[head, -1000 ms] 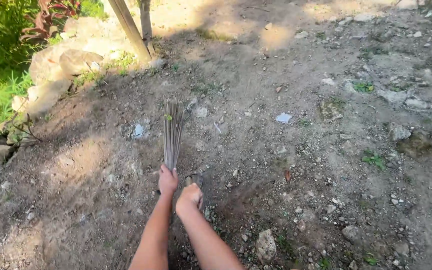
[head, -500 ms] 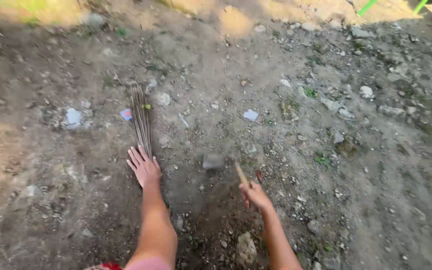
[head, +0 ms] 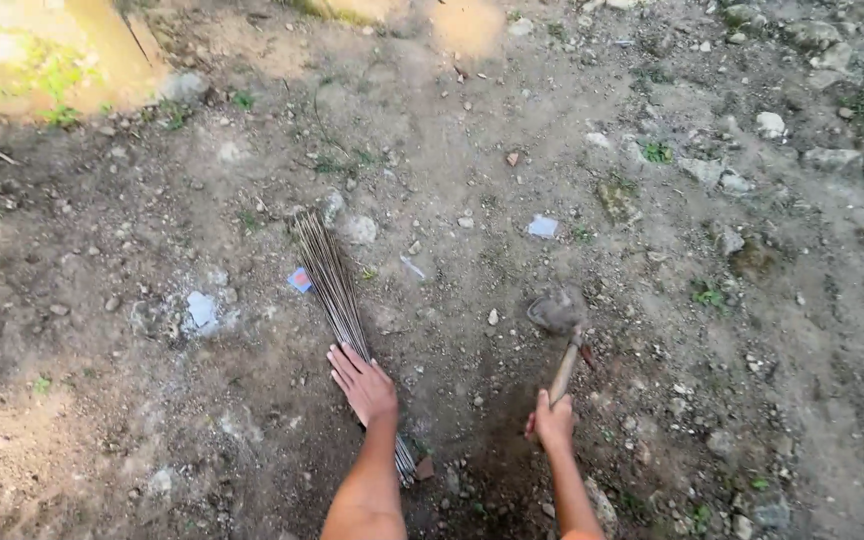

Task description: Using a small hand hoe to clear or dig into soil while holding a broom.

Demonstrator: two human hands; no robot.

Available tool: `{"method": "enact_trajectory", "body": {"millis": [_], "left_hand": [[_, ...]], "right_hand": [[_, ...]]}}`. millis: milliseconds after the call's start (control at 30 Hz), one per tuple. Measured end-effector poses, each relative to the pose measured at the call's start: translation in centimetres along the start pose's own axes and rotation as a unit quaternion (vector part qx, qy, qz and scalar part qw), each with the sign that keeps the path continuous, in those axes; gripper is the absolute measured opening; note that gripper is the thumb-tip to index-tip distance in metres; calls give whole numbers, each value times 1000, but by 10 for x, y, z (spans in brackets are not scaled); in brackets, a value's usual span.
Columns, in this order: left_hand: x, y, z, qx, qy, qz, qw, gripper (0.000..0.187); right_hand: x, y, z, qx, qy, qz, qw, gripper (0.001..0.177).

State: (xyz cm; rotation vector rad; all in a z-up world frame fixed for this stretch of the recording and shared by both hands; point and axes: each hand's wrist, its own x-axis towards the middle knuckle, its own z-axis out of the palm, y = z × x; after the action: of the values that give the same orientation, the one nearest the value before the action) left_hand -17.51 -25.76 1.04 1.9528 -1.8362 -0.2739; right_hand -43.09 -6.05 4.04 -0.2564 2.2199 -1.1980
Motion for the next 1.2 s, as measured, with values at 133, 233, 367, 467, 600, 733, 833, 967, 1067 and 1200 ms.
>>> {"method": "enact_trajectory", "body": {"millis": [133, 233, 367, 467, 600, 733, 833, 967, 1067, 1200], "left_hand": [[-6, 3, -3, -11, 7, 0, 1000, 72], [-21, -12, -21, -22, 38, 29, 999, 71], [-33, -8, -14, -21, 49, 44, 998, 76], [-46, -5, -9, 30, 26, 27, 999, 76], [-42, -3, -4, 85, 9, 26, 996, 75], [-49, 5, -7, 94, 4, 21, 995, 75], [-40, 3, -8, 87, 27, 25, 996, 74], [-43, 1, -8, 60, 34, 21, 997, 74], [-45, -5, -9, 58, 38, 18, 997, 74], [-44, -10, -11, 56, 35, 16, 998, 75]], "right_hand": [[-22, 25, 20, 152, -144, 81, 974, 21], [23, 5, 36, 236, -214, 46, 947, 17], [141, -113, 52, 307, -171, -77, 933, 38], [227, -118, 71, 309, -213, -51, 925, 47], [198, -102, 76, 2, -213, -17, 977, 45], [70, -34, 48, -34, -171, -101, 980, 49], [-2, -4, 26, -14, -166, -21, 986, 46], [-9, 6, 11, 83, -201, -18, 976, 29], [17, -45, 18, 128, -159, -97, 974, 32], [130, -105, 45, 143, -98, -203, 964, 49]]}}
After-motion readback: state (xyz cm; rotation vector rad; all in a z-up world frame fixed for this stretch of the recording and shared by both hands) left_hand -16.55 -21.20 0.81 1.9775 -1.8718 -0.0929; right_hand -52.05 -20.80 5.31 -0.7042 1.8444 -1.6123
